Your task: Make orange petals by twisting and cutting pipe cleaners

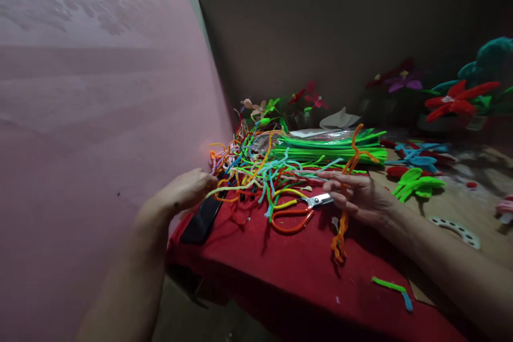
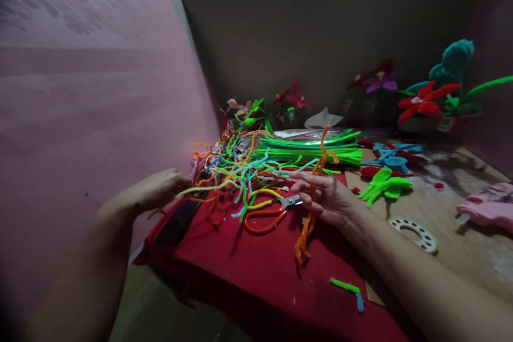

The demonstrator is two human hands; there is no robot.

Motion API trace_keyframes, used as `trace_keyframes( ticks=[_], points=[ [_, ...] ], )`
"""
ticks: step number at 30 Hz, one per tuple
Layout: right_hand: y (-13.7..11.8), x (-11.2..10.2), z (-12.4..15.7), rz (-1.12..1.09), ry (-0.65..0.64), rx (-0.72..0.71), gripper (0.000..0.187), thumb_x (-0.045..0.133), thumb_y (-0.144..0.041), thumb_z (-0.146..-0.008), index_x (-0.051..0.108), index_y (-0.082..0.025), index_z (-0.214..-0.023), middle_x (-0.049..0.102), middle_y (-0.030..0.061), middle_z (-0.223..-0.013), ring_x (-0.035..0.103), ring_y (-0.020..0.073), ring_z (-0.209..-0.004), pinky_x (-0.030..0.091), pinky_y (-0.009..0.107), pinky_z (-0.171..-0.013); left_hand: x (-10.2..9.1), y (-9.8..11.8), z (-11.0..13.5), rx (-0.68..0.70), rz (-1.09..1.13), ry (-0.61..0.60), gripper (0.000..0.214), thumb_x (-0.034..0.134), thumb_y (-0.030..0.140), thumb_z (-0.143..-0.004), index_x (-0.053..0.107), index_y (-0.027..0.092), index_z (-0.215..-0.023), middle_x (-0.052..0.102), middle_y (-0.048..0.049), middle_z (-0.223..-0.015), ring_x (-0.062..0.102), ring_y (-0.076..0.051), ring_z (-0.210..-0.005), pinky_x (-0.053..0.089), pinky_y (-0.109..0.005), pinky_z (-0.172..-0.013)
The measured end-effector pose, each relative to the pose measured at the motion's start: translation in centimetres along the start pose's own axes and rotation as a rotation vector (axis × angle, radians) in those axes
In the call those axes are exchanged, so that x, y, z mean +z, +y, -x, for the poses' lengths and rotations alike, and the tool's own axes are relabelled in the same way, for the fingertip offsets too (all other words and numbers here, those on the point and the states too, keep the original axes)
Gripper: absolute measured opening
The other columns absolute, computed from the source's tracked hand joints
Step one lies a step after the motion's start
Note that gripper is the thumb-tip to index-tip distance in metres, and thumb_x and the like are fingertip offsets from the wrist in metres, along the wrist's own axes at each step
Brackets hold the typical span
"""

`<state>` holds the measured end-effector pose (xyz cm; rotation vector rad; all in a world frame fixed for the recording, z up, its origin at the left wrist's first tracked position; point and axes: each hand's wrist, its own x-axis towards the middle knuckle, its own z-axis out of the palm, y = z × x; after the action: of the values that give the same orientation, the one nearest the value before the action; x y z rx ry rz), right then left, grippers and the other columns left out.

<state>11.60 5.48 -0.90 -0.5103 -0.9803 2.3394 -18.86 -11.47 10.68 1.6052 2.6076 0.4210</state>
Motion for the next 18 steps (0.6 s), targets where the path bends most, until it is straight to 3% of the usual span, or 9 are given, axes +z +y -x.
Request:
trace_keyframes(
  ticks=[3, 6, 9, 10, 15, 18],
  points=[
    [0.0, 0.2, 0.1, -0.017, 0.003, 0.006, 0.018, 0.053, -0.017, -0.075, 0.066, -0.011, -0.086, 0.061, 0.0047, -0.063, 0.035, 0.0041, -0.035, 0.023, 0.017, -0.027, -1.1, -0.1, -1.0, 0.009, 0.123, -0.027, 0.016, 0.048, 0.019, -0.058, 0.062, 0.020, -0.062, 0.053, 0.0025, -0.052, 0.043, -0.010, -0.044, 0.032, -0.019, -0.043],
    [0.1, 0.2, 0.1, -0.046, -0.008, 0.009, 0.017, 0.054, -0.017, -0.075, 0.066, -0.012, -0.085, 0.062, 0.0044, -0.063, 0.038, 0.0048, -0.037, 0.023, 0.016, -0.026, -2.0, -0.6, -1.7, -0.039, 0.152, -0.117, 0.009, 0.051, 0.021, -0.058, 0.059, 0.018, -0.059, 0.045, 0.0039, -0.045, 0.036, -0.007, -0.037, 0.027, -0.018, -0.037],
    [0.3, 0.0, 0.0, -0.076, -0.048, 0.004, 0.015, 0.054, -0.015, -0.075, 0.066, -0.012, -0.083, 0.061, 0.0037, -0.062, 0.039, 0.0045, -0.037, 0.022, 0.016, -0.026, -2.1, 0.0, -2.0, -0.012, 0.351, 0.013, 0.014, 0.057, 0.028, -0.060, 0.061, 0.017, -0.068, 0.048, 0.0030, -0.049, 0.038, -0.007, -0.040, 0.028, -0.018, -0.038],
    [0.3, 0.0, 0.0, -0.084, -0.061, 0.002, 0.014, 0.054, -0.015, -0.076, 0.066, -0.011, -0.082, 0.061, 0.0036, -0.062, 0.039, 0.0043, -0.037, 0.022, 0.015, -0.027, -2.0, 0.6, -1.9, -0.015, 0.419, 0.044, 0.018, 0.058, 0.030, -0.060, 0.061, 0.015, -0.071, 0.049, 0.0026, -0.051, 0.039, -0.007, -0.041, 0.028, -0.018, -0.038],
    [-0.4, 1.5, -0.3, -0.069, -0.095, -0.029, 0.015, 0.052, -0.014, -0.076, 0.064, -0.011, -0.083, 0.061, 0.0031, -0.061, 0.037, 0.0036, -0.035, 0.020, 0.015, -0.027, -0.3, 5.6, -1.2, -0.021, 0.637, -0.062, 0.026, 0.062, 0.030, -0.059, 0.059, 0.012, -0.078, 0.054, 0.0013, -0.055, 0.042, -0.007, -0.041, 0.030, -0.018, -0.039],
    [-0.8, 3.8, -0.8, -0.020, -0.106, -0.029, 0.014, 0.054, -0.014, -0.074, 0.063, -0.008, -0.083, 0.061, 0.0044, -0.061, 0.039, 0.0039, -0.037, 0.018, 0.014, -0.028, 0.8, 8.8, -0.7, -0.011, 0.627, 0.011, 0.018, 0.060, 0.027, -0.062, 0.057, 0.013, -0.074, 0.045, 0.0059, -0.046, 0.038, -0.006, -0.037, 0.028, -0.017, -0.037]
  ],
)
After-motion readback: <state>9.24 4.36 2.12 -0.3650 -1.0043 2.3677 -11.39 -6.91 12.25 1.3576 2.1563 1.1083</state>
